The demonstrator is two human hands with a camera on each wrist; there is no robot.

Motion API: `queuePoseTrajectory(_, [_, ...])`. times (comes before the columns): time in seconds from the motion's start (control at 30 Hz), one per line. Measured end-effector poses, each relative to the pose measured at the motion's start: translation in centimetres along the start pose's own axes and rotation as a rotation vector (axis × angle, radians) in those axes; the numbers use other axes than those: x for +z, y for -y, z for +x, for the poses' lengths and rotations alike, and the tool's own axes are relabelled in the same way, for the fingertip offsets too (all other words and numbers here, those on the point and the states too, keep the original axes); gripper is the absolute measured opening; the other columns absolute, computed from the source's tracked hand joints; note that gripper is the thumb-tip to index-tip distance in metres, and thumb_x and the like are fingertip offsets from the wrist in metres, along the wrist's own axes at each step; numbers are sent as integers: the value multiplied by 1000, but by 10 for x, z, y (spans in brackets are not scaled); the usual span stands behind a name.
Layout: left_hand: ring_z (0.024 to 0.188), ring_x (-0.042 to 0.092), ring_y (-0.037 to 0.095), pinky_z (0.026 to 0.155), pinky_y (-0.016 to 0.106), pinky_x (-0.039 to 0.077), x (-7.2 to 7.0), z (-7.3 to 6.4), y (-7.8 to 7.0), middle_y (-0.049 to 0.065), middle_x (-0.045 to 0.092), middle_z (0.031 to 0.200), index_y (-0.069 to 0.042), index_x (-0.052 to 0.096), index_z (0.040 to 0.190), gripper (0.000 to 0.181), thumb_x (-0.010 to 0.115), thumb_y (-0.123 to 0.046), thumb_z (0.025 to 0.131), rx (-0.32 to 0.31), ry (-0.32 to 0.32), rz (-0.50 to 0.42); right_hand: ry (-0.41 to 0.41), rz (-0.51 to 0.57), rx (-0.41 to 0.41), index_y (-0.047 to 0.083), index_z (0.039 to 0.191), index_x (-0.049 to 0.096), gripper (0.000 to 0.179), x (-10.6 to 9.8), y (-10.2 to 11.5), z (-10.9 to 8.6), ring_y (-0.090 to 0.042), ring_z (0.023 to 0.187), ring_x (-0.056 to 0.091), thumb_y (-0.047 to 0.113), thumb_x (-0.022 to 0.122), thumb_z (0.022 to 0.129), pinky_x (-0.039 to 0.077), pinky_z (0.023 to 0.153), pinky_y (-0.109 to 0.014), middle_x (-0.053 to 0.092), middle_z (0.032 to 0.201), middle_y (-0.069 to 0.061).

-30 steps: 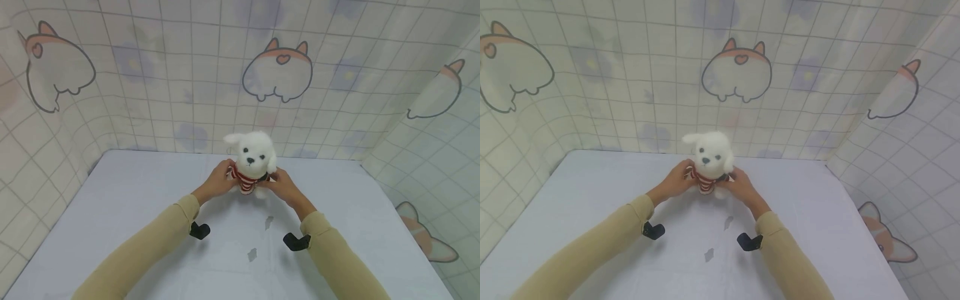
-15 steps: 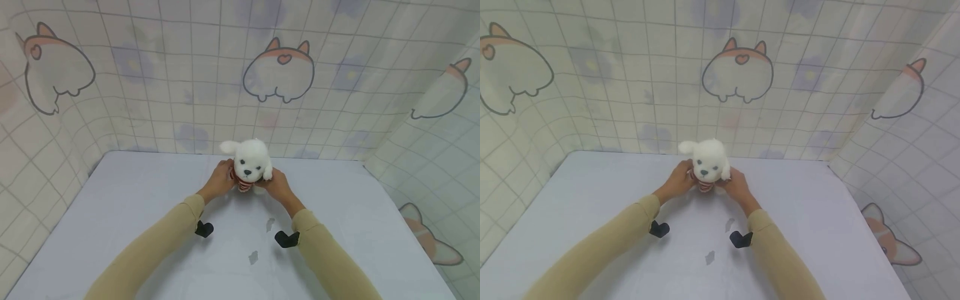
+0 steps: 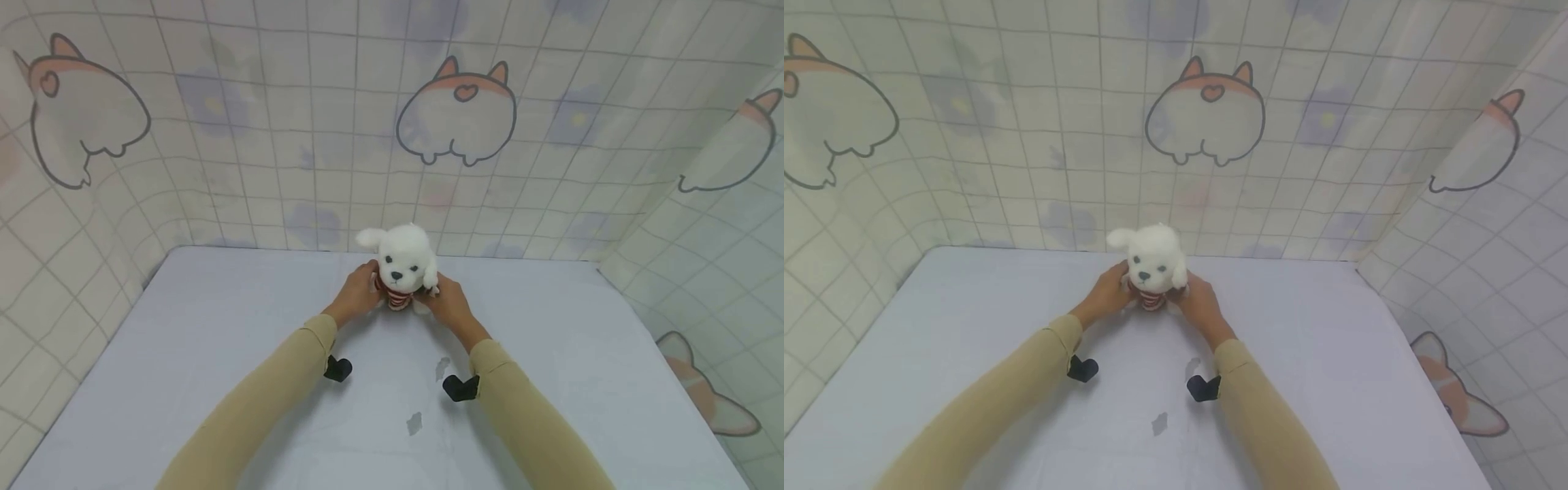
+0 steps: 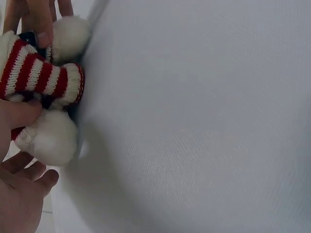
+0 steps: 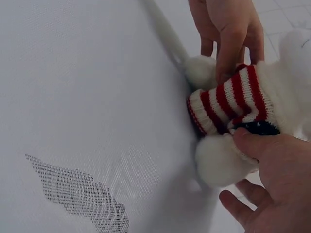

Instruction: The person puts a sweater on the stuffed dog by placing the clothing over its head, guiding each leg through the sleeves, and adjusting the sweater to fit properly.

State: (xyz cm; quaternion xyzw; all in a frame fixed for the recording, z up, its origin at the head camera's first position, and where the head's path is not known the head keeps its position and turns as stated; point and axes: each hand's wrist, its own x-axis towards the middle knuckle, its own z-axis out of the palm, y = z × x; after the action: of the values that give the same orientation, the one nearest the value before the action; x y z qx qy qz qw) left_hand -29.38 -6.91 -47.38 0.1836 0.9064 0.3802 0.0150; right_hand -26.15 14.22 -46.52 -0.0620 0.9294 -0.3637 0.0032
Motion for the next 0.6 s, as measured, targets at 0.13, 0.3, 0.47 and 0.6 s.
queuePoseTrajectory(0.13, [130, 49, 33, 112, 48, 37, -1, 0, 0, 17, 56, 133, -6, 49, 132, 43, 61, -15, 91, -38, 34, 0, 3, -60, -16, 9, 133, 54, 46, -1, 0, -2, -33, 131, 50, 26, 66, 92, 41, 108, -49, 57, 138, -13])
queuePoseTrajectory(0.3, [133, 47, 32, 113, 45, 36, -6, -6, -6, 15, 54, 139, -4, 49, 136, 50, 61, -25, 93, -88, 82, 64, 14, -154, -18, 11, 142, 45, 57, -7, 3, -5, -34, 130, 51, 33, 64, 93, 42, 107, -50, 55, 140, -13])
queuePoseTrajectory(0.47, [136, 44, 34, 113, 47, 35, -15, -16, -14, 17, 48, 145, -2, 42, 143, 61, 57, -36, 95, -123, 110, 149, 38, -230, -5, 16, 149, 35, 64, -18, 9, -16, -34, 133, 48, 38, 60, 95, 41, 106, -53, 48, 147, -10])
queuePoseTrajectory(0.6, [139, 40, 34, 114, 49, 33, -22, -26, -18, 17, 43, 149, 0, 38, 145, 64, 53, -41, 97, -116, 128, 241, 55, -296, -28, 13, 146, 42, 58, -25, 13, -28, -33, 133, 48, 38, 57, 96, 42, 106, -53, 49, 147, -10])
